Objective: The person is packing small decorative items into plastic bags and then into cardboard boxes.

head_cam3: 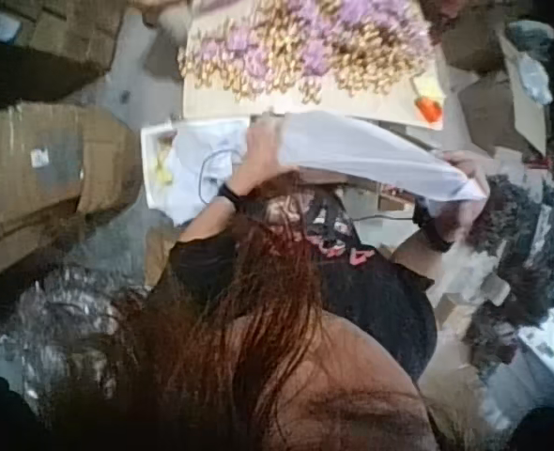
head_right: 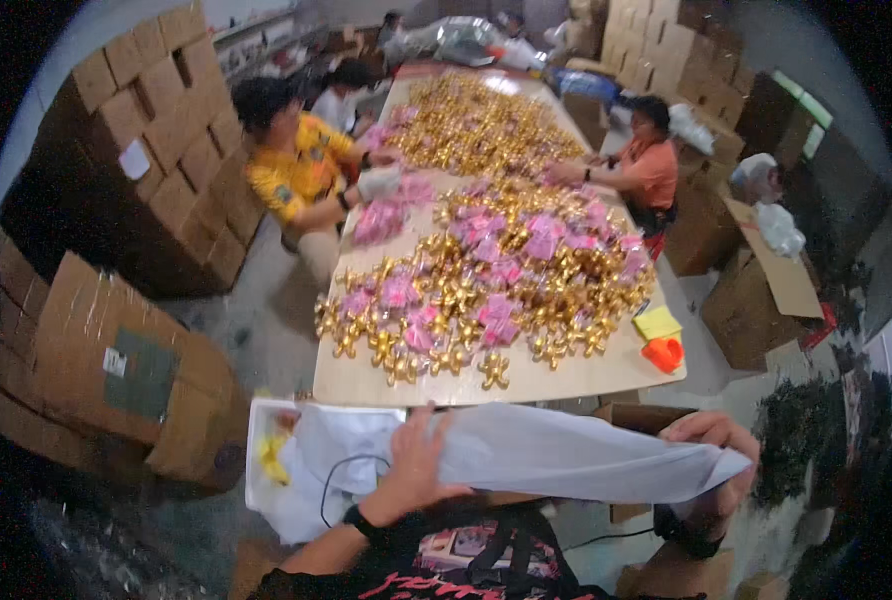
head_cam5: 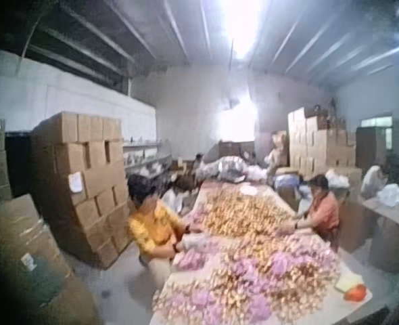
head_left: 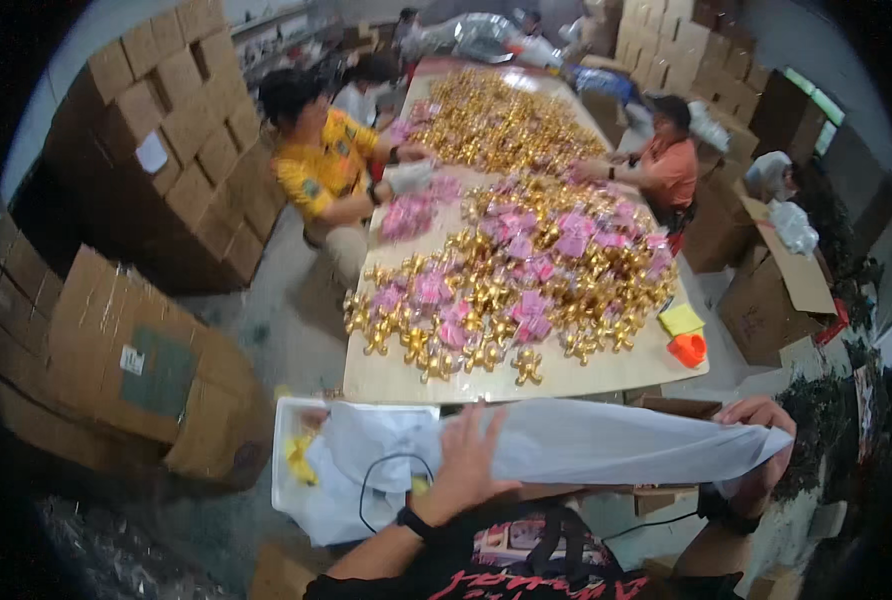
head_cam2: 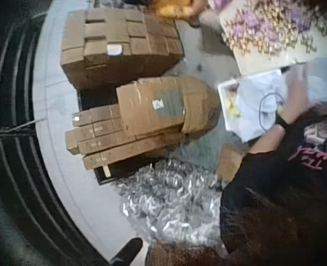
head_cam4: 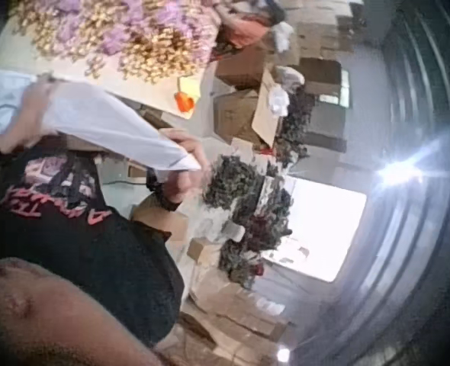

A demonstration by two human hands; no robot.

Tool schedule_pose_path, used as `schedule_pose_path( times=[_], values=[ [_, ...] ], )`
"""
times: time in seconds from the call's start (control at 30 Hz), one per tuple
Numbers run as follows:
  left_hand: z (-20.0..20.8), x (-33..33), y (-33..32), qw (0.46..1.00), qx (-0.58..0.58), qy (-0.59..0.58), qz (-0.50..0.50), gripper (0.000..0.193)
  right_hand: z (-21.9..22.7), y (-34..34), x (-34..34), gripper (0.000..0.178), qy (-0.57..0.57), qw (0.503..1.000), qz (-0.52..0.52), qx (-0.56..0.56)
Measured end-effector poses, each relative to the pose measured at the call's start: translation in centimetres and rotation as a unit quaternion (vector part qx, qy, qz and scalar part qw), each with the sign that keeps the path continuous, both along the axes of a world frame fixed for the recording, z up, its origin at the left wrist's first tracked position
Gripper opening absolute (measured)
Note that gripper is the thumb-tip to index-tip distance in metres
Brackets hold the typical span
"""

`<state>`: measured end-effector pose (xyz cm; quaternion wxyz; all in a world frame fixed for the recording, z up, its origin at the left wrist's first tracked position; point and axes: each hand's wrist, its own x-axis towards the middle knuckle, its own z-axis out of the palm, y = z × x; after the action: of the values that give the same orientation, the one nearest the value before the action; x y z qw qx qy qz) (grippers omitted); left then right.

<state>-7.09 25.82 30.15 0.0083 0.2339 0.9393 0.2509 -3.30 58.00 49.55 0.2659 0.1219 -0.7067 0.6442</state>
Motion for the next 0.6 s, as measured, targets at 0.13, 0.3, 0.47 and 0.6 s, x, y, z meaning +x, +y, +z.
schedule_pose_path(
  times=[0.13, 0.3, 0.47, 0.6],
  values=[
    [-1.5, 0.6, 7.7, 0.997, 0.061, 0.039, 0.001, 0.095, 1.6, 0.0, 1.8, 0.053, 0.029, 0.993, -0.076, 0.085],
    [-2.3, -2.9, 9.0, 0.987, 0.155, -0.005, -0.035, 0.042, 3.2, 4.4, 6.5, 0.052, 0.028, 0.939, -0.248, 0.237],
    [0.3, -9.3, 7.4, 0.989, 0.101, 0.105, 0.022, 0.043, 3.1, 10.7, 14.0, 0.033, -0.082, 0.930, -0.102, 0.343],
    [7.5, -12.0, 8.8, 0.975, 0.141, 0.172, 0.012, 0.040, 2.5, 13.5, 14.0, 0.033, -0.306, 0.861, 0.232, 0.334]
  ],
)
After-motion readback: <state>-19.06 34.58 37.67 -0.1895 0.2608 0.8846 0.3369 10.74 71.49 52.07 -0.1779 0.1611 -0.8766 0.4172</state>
